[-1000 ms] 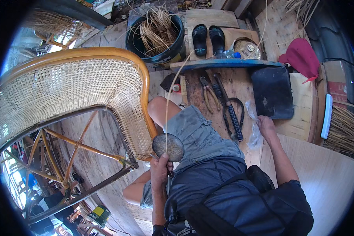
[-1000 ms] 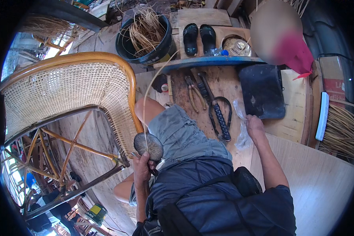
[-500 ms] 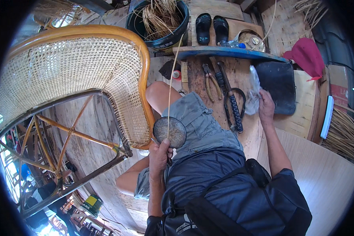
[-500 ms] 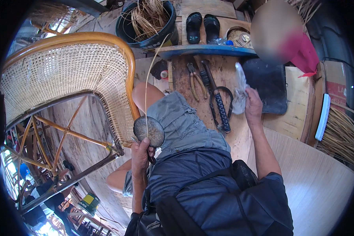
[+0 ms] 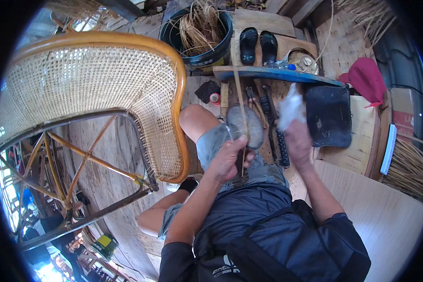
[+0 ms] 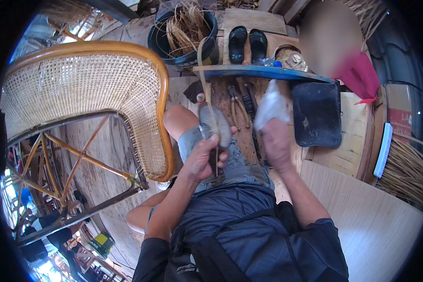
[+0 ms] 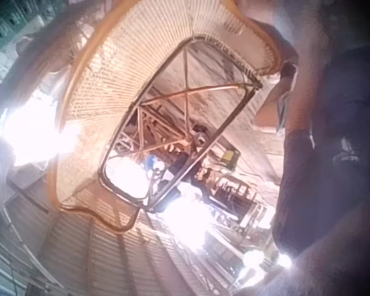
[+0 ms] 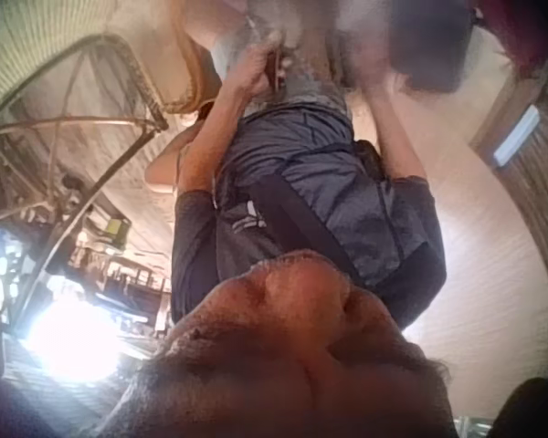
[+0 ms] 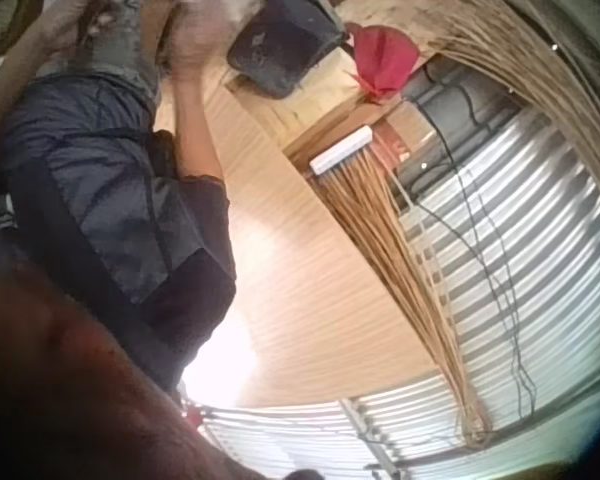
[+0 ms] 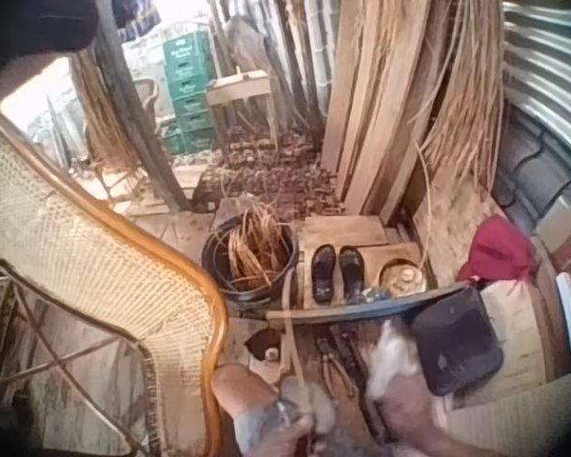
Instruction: Weaving or repairing the mesh of a rattan chair using long strips of material and specialized tools.
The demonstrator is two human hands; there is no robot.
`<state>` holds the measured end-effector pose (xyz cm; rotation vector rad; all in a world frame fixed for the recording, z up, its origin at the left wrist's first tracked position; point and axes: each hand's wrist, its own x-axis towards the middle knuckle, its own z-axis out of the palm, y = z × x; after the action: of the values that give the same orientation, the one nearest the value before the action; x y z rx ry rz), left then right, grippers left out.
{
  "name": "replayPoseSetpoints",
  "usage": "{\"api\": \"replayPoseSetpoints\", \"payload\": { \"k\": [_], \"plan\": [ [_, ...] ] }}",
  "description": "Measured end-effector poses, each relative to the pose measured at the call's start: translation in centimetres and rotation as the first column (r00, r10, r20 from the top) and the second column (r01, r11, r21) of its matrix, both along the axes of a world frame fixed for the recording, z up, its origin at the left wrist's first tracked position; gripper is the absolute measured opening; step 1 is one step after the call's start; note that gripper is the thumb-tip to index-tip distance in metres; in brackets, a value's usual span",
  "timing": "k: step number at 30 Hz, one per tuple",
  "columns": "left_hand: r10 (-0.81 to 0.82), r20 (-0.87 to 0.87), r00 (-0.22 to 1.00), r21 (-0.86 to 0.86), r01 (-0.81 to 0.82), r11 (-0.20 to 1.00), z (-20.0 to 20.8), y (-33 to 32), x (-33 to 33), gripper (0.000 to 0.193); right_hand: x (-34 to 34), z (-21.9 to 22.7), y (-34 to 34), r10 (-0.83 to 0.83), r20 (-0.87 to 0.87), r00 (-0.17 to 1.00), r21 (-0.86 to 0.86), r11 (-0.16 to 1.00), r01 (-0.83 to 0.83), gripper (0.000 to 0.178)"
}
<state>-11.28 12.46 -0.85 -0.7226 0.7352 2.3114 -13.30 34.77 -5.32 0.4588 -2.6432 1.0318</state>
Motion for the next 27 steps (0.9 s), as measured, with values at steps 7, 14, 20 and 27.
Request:
{"api": "replayPoseSetpoints", "payload": {
  "k": [7,14,20,27],
  "plan": [
    [-0.03,0.047,0.998,-0.072,0.034,0.997,-3.0,0.7,1.1,0.024,3.7,0.8,-4.1,0.323,0.261,0.91,0.016,0.941,-0.339,0.028],
    [0.019,-0.074,0.997,0.051,-0.015,0.999,-2.6,0.0,1.4,0.024,1.4,-3.0,0.8,0.047,0.751,0.659,-0.131,0.988,0.079,0.04],
    [-0.073,-0.076,0.994,0.061,0.077,0.995,-0.5,0.0,1.4,0.022,-3.1,-2.3,3.1,-0.215,0.455,0.864,0.071,0.976,0.206,0.049],
    [-0.114,-0.086,0.99,0.0,0.114,0.993,-0.5,0.6,0.5,0.021,-3.7,-2.6,3.6,-0.208,0.628,0.75,0.219,0.972,0.086,0.022]
  ]
}}
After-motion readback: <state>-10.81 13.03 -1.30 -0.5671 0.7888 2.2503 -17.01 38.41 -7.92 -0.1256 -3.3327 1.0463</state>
